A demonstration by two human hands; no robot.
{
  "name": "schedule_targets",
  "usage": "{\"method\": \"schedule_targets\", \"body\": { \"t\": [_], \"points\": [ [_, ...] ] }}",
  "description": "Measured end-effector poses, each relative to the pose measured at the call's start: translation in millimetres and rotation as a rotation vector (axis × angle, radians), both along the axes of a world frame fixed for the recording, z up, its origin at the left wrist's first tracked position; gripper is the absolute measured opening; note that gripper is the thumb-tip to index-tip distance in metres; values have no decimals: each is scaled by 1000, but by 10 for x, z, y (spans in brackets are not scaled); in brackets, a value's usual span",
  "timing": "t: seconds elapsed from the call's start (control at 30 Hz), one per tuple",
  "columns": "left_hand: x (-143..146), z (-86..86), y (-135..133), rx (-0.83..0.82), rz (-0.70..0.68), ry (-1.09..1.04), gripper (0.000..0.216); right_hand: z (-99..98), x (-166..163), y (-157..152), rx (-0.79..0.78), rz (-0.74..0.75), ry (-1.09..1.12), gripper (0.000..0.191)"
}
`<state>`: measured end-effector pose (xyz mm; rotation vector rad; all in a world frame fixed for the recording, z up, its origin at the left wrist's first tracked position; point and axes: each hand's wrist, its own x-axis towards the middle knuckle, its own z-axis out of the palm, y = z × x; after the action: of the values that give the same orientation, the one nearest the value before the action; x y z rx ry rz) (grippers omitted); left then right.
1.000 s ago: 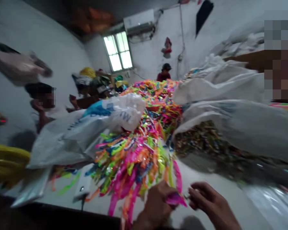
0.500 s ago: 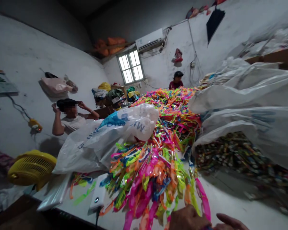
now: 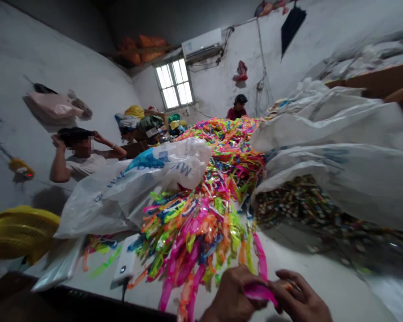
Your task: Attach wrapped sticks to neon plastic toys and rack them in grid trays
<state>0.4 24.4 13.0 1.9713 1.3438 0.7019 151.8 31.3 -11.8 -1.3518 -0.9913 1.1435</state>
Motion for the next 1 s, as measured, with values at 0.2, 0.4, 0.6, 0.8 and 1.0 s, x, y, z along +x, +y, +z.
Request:
{"method": "schedule_targets", "body": {
  "t": [0.2, 0.4, 0.6, 0.8, 1.0],
  "points": [
    [-192, 282, 13, 93, 60, -75, 25, 347, -154, 173, -42, 107, 169, 38],
    [-473, 696, 25, 234, 478, -319, 20, 421, -343, 764, -82, 126, 327, 52],
    [-472, 669, 42, -479, 501, -791, 45, 345, -440, 1174, 3, 317, 4, 68],
    [-415, 310, 45, -708, 368, -1001, 43, 279, 562, 1191, -100, 94, -869, 23],
    [-246, 178, 31, -674, 282, -756, 36, 151, 1051, 1115, -127, 43, -1119, 10]
  ]
}}
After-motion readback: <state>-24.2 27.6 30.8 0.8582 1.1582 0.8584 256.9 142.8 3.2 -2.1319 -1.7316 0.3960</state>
